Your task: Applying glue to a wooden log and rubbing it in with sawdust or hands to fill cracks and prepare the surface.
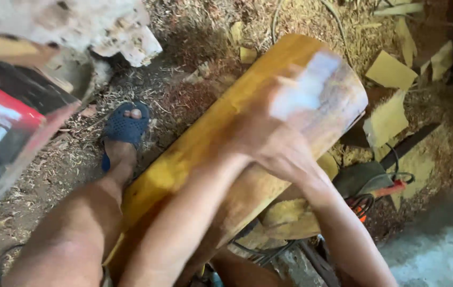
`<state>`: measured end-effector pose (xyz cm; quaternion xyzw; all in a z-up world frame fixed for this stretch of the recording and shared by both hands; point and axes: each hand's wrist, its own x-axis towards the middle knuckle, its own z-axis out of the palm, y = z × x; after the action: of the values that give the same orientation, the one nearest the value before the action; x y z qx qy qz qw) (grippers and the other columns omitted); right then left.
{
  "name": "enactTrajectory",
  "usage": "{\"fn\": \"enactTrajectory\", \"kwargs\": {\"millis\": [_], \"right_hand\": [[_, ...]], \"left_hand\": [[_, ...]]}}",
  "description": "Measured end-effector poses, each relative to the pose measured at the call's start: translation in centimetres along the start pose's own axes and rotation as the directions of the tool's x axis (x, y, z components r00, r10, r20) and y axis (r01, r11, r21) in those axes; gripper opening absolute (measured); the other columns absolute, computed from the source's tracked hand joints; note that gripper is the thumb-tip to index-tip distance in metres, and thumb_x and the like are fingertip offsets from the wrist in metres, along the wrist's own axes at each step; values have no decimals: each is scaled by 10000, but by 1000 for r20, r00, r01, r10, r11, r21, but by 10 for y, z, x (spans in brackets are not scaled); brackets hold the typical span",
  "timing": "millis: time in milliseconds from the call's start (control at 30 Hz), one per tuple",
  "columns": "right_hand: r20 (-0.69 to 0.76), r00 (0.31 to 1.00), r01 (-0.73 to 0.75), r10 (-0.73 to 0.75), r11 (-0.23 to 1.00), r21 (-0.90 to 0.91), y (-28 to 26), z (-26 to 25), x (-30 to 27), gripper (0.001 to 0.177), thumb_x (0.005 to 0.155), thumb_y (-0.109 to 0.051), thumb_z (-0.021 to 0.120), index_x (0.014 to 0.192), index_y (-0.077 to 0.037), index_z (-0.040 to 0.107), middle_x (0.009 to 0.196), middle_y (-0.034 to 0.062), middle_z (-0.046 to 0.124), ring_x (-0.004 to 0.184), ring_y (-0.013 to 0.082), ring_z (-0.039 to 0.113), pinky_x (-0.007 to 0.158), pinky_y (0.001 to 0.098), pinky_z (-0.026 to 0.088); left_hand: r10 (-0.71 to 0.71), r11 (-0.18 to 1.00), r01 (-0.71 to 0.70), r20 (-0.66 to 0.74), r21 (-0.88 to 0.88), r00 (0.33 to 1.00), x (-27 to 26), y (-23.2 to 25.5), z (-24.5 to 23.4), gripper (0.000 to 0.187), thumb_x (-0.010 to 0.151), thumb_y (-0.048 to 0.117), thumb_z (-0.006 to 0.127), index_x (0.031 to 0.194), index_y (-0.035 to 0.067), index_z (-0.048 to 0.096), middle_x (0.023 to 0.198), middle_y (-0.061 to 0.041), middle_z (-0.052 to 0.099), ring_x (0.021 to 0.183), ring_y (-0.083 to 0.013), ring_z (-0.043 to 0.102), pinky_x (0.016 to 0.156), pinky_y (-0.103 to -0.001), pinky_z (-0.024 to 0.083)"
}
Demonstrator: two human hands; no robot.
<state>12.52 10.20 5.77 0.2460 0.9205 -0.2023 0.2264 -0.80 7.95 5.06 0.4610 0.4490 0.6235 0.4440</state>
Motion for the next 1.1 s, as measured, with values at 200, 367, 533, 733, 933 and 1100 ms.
{"fn": "enactTrajectory", "kwargs": {"millis": [200,367,533,733,933,1100], "right_hand": [[-124,988,-82,87,996,41,-32,-55,48,758,825,-552,679,1365,-27,593,1386,198,579,1345,388,453,994,562,467],[-52,900,-428,434,899,95,36,-93,-6,501,902,-398,680,1279,-69,646,1301,166,623,1210,304,565,1041,454,517],[-132,894,-408,428,900,154,-15,-82,1,683,839,-536,774,1317,-86,584,1316,206,531,1246,367,505,954,510,509],[-292,796,-375,531,810,452,61,-3,-38,429,1017,-356,483,1399,-192,590,1490,55,535,1253,236,615,971,422,565],[-597,101,51,796,595,802,140,115,-53,486,1205,-251,485,1614,-12,373,1673,220,373,1564,326,309,1298,441,232],[-565,51,98,823,559,823,143,124,-53,489,1203,-328,467,1590,-37,401,1642,193,467,1546,312,452,1316,416,354]], "left_hand": [[-103,961,163,-258,223,961,-25,-35,-128,426,1060,405,419,1310,86,548,955,-16,600,749,-132,552,642,-300,489],[-63,969,121,-257,217,964,-30,-27,-122,363,1087,353,608,1293,60,543,1041,-52,662,892,-164,656,793,-312,554],[33,940,33,-185,340,982,-12,-28,-104,426,1012,316,765,1251,51,533,1108,-74,698,986,-171,724,823,-317,593],[86,913,-105,67,395,994,-3,2,-105,438,1055,396,757,1299,54,633,1168,-93,737,1050,-181,740,884,-360,623],[187,850,-290,263,440,947,19,-21,-53,294,1080,415,690,1130,126,703,890,-19,749,670,-56,667,563,-250,524],[136,733,-327,343,596,929,43,-18,-17,224,1015,342,703,915,144,677,667,-6,680,477,-88,582,401,-279,423]]}}
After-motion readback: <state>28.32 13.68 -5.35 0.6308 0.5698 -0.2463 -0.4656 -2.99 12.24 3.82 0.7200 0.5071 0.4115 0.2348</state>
